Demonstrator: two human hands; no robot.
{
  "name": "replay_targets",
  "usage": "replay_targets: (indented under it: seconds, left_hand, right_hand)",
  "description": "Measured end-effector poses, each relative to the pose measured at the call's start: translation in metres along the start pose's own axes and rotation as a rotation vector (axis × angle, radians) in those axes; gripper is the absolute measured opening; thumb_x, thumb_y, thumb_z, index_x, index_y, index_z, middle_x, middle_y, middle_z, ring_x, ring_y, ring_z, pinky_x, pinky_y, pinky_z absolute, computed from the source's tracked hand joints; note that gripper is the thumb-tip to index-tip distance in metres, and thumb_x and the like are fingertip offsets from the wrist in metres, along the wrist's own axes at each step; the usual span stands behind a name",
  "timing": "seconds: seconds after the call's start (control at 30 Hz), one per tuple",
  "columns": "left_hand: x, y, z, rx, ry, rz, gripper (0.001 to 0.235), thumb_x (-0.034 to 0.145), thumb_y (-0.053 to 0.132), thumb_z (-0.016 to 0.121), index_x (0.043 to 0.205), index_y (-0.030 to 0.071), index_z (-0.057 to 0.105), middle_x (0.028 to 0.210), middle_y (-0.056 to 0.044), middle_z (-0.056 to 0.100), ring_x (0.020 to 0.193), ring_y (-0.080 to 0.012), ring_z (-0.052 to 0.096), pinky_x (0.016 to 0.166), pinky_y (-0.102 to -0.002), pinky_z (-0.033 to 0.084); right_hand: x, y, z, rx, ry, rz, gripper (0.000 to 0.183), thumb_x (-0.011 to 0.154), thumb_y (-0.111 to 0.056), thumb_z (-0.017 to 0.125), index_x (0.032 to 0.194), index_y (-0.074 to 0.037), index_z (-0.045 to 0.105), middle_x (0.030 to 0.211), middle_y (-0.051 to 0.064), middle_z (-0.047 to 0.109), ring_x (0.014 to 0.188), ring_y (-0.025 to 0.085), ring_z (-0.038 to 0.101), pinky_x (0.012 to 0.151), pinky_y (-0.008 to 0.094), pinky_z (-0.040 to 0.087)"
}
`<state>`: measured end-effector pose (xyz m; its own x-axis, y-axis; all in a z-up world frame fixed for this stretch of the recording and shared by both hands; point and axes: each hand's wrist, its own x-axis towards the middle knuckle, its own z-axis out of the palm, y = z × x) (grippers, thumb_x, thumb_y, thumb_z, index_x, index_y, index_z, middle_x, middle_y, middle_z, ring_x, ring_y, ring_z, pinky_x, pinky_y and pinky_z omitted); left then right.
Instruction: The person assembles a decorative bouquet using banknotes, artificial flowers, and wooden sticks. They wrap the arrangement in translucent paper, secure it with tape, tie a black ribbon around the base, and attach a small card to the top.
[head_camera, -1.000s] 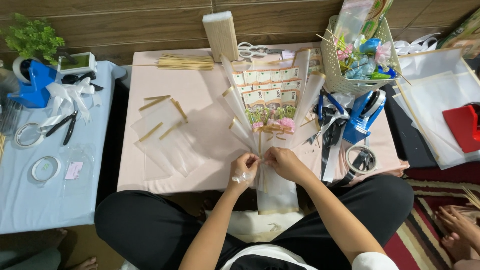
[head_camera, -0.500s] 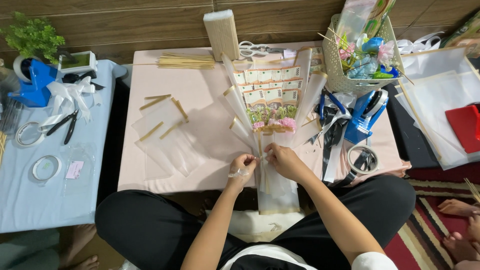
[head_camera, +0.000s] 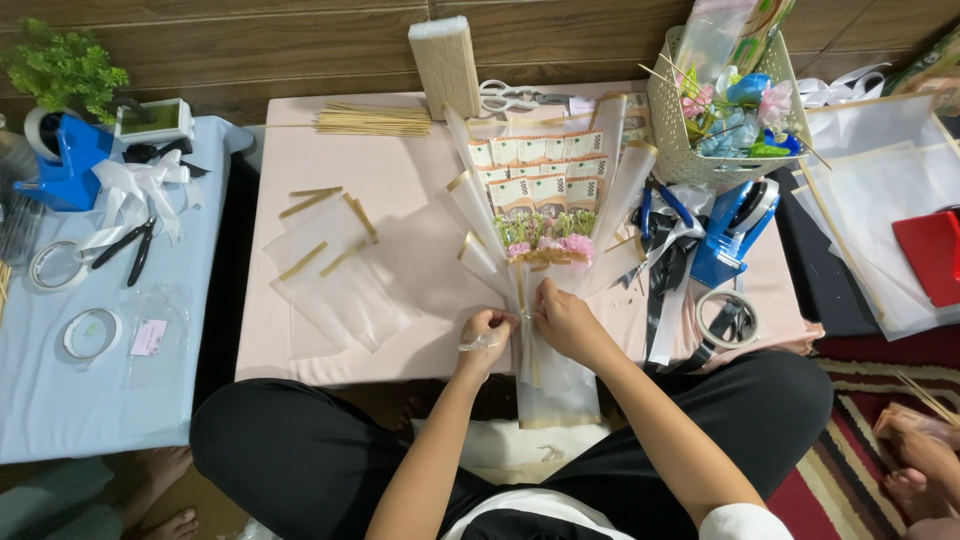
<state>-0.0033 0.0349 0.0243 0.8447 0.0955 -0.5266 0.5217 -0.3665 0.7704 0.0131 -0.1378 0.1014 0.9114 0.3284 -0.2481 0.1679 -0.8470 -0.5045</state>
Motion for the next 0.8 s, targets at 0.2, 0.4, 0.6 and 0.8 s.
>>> replay_targets:
  seconds: [0.2, 0.4, 0.6, 0.8]
  left_hand:
    - [0.005, -0.007, 0.006, -0.013, 0.024, 0.000, 0.026, 0.087, 0.038, 0.068, 0.097, 0.016, 0.077, 0.083, -0.002, 0.076, 0.092, -0.0236, 0.072, 0.080, -0.037, 0.057]
    - [-0.014, 0.005, 0.009, -0.088, 0.135, 0.027, 0.034, 0.089, 0.024, 0.070, 0.111, 0.010, 0.049, 0.097, -0.010, 0.071, 0.099, -0.0300, 0.071, 0.084, -0.043, 0.058]
    - [-0.022, -0.007, 0.016, -0.026, 0.248, 0.326, 0.001, 0.086, 0.013, 0.066, 0.087, 0.013, 0.065, 0.083, -0.006, 0.067, 0.085, -0.0258, 0.071, 0.074, -0.034, 0.060]
    - [-0.027, -0.001, 0.011, 0.013, 0.196, 0.282, 0.013, 0.083, 0.021, 0.060, 0.092, 0.011, 0.064, 0.089, -0.006, 0.061, 0.087, -0.0250, 0.069, 0.078, -0.034, 0.060]
  right_hand:
    - [-0.007, -0.017, -0.014, 0.034, 0.041, 0.060, 0.025, 0.091, -0.010, 0.070, 0.104, -0.005, 0.049, 0.087, 0.016, 0.064, 0.081, 0.038, 0.076, 0.069, 0.046, 0.064]
    - [0.000, 0.001, 0.003, 0.012, 0.098, 0.024, 0.017, 0.088, -0.010, 0.074, 0.092, -0.006, 0.058, 0.081, 0.010, 0.059, 0.075, 0.035, 0.075, 0.065, 0.043, 0.064]
    - [0.000, 0.006, 0.005, 0.068, 0.128, 0.035, 0.007, 0.085, -0.005, 0.073, 0.091, -0.004, 0.069, 0.080, 0.011, 0.064, 0.075, 0.030, 0.075, 0.066, 0.038, 0.063]
    - [-0.005, -0.001, -0.001, 0.108, 0.136, 0.041, 0.010, 0.082, -0.006, 0.073, 0.090, 0.000, 0.074, 0.081, 0.017, 0.067, 0.078, 0.034, 0.075, 0.066, 0.041, 0.063]
